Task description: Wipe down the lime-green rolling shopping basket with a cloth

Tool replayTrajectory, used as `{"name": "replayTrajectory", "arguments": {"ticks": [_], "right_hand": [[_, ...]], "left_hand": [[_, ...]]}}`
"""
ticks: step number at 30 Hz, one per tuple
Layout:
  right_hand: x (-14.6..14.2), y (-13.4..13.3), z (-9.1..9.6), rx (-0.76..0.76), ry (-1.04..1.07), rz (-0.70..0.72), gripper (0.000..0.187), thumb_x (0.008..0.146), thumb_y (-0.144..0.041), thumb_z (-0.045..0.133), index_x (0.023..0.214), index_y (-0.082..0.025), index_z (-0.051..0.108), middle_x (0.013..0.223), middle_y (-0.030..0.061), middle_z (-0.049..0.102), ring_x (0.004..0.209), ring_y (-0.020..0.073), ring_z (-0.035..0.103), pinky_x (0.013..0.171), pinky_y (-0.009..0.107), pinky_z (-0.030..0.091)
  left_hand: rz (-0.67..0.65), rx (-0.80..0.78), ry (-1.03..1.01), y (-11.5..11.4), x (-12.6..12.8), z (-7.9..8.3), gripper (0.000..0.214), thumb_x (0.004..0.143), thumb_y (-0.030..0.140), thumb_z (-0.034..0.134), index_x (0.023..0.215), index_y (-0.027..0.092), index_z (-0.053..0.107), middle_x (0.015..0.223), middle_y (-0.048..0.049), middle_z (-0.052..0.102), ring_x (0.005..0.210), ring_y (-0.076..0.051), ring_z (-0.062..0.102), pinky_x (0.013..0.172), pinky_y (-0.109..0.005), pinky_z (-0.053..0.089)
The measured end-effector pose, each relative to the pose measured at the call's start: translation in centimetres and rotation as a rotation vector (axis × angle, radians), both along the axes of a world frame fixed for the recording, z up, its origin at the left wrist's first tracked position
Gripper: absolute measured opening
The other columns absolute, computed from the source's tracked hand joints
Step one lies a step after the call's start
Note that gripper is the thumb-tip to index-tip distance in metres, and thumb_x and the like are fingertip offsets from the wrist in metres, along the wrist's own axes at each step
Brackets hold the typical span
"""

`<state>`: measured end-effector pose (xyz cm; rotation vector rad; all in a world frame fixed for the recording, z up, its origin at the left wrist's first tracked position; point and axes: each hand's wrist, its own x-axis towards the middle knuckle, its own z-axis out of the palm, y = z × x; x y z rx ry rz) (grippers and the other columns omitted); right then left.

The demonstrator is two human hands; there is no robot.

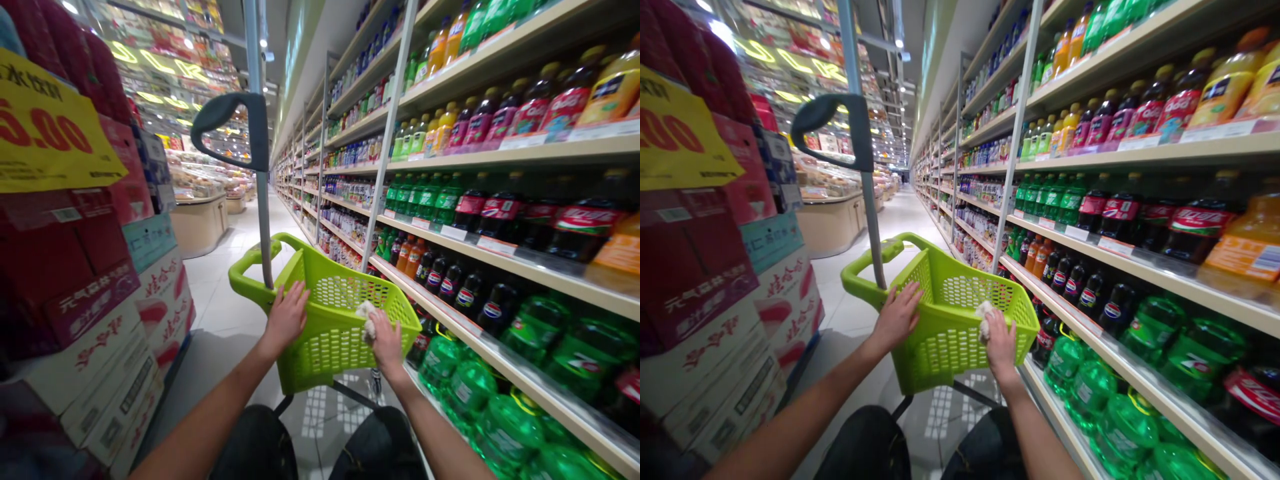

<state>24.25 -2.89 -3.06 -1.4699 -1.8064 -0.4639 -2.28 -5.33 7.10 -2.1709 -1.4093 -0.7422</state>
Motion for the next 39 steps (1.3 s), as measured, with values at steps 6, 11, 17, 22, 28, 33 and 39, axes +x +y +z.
{"name": "replayTrajectory", "arguments": {"ticks": [6,11,17,22,28,33,39], "right_hand": [[1.6,-0.4,0.2,-0.004,0.155,-0.082,0.041,0.077,-0.008,0.032,0.110,-0.017,0.055,0.122,0.0115,0.053,0.117,0.0221,0.042,0.099,0.049,0.018],[-6.4,-1.5,4.0,-0.081,0.406,0.361,0.039,0.073,-0.012,0.039,0.109,-0.018,0.054,0.109,0.0082,0.061,0.101,0.0195,0.054,0.092,0.037,0.036],[-8.9,-2.3,8.4,-0.214,0.898,0.546,0.028,0.074,-0.033,0.047,0.093,-0.015,0.055,0.075,0.0036,0.064,0.063,0.0160,0.059,0.061,0.027,0.048],[-8.3,-1.7,7.3,-0.117,0.701,0.223,0.038,0.072,-0.037,0.049,0.101,-0.013,0.051,0.088,0.0116,0.061,0.078,0.0239,0.058,0.071,0.038,0.047],[-10.3,-3.0,4.8,0.184,0.325,0.389,0.047,0.083,-0.027,0.038,0.128,-0.016,0.031,0.133,0.0157,0.035,0.122,0.0252,0.034,0.096,0.045,0.034],[-12.1,-3.3,5.2,0.200,0.179,0.397,0.068,0.081,-0.027,0.042,0.138,-0.017,0.008,0.144,0.0146,0.012,0.130,0.0304,0.017,0.098,0.053,0.028],[-13.8,-2.5,4.4,0.012,0.096,0.563,0.067,0.079,-0.027,0.044,0.138,-0.016,0.015,0.143,0.0127,0.018,0.128,0.0285,0.025,0.099,0.046,0.033]], "left_hand": [[0.058,-0.075,0.000,0.0,2.3,-1.3,0.044,0.072,0.015,0.046,0.116,0.014,0.051,0.123,-0.0123,0.052,0.122,-0.028,0.036,0.106,-0.053,0.009],[-0.023,-0.153,-0.205,-0.6,3.4,-0.8,0.044,0.076,0.023,0.047,0.120,0.015,0.046,0.127,-0.0124,0.048,0.123,-0.026,0.035,0.106,-0.054,0.007],[-0.362,-0.600,-0.918,-0.8,5.5,-0.1,0.039,0.078,0.029,0.046,0.113,0.012,0.049,0.115,-0.0117,0.057,0.102,-0.020,0.054,0.088,-0.034,0.042],[-0.455,-0.850,-1.273,-0.7,7.0,-1.7,0.016,0.070,0.017,0.053,0.084,0.011,0.059,0.081,-0.0025,0.066,0.074,-0.014,0.059,0.072,-0.025,0.046],[-0.315,-0.773,-1.524,-0.3,5.7,-1.9,0.016,0.068,0.012,0.053,0.082,0.012,0.060,0.078,-0.0021,0.065,0.071,-0.011,0.058,0.070,-0.022,0.045],[-0.274,-0.834,-1.522,-0.4,3.7,-0.5,0.018,0.064,0.008,0.053,0.078,0.013,0.062,0.072,-0.0004,0.064,0.064,-0.010,0.056,0.063,-0.021,0.044],[-0.171,-0.872,-1.485,-1.0,2.0,-0.4,0.009,0.061,0.007,0.050,0.061,0.013,0.057,0.052,0.0044,0.051,0.048,-0.008,0.046,0.056,-0.022,0.042]]}}
